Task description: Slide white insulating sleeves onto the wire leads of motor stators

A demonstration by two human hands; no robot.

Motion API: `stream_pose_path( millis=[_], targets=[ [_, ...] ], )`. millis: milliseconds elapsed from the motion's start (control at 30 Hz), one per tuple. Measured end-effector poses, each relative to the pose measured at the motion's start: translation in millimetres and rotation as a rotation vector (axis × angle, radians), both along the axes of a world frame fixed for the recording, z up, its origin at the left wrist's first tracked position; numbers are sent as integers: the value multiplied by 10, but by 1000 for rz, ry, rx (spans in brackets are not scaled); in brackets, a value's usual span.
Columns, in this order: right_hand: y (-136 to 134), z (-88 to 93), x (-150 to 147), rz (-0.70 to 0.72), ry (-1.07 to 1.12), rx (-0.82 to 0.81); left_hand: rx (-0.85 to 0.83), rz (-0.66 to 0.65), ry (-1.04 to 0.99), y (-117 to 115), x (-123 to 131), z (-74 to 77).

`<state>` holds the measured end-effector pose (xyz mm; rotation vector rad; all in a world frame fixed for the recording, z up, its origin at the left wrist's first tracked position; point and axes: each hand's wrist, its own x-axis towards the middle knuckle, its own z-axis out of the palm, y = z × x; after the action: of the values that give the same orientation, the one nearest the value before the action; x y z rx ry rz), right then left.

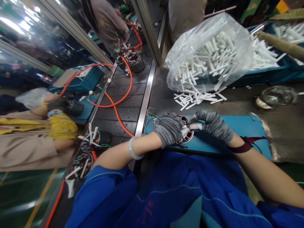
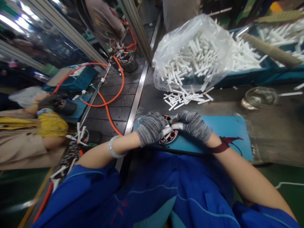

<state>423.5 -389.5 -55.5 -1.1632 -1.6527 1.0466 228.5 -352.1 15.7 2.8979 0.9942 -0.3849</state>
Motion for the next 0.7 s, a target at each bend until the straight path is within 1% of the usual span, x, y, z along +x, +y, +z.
stream_pose_path(
  millis=[67,133,167,200,267,333,400,467,500,567,600,667,700],
  targets=[
    [-24,-17,2,-25,1,6,-11,1,-13,1,25,-15],
    [-84,-48,18,-41,20,0,12,16,-43,-47,5,39],
    [-126,-65,34,-48,21,-5,58,17,-79,-92,-39,84],
    [-174,-81,54,-60,12,-14,131,13,-135,-150,-112,131],
    [-274,-96,98,-92,-34,-45,323,-5,-277,-280,-335,193],
    [-354,-84,116,-92,-85,-95,485,-10,-403,-386,-617,160],
    [-388,-58,87,-52,-116,-133,555,-2,-466,-423,-877,9],
    [-367,-48,22,-17,-134,-136,489,-18,-488,-388,-1051,-229],
    [-338,-54,-13,-14,-152,-121,437,-27,-499,-352,-1097,-361],
    [-261,-87,-60,-19,-223,-71,323,-49,-530,-274,-1119,-606],
    [-216,-107,-67,-16,-279,-44,275,-51,-543,-244,-1103,-703],
    [-121,-138,-43,-15,-416,13,209,-13,-515,-221,-1035,-815],
    [-69,-141,-17,-17,-485,40,193,35,-469,-230,-986,-824]
  ],
)
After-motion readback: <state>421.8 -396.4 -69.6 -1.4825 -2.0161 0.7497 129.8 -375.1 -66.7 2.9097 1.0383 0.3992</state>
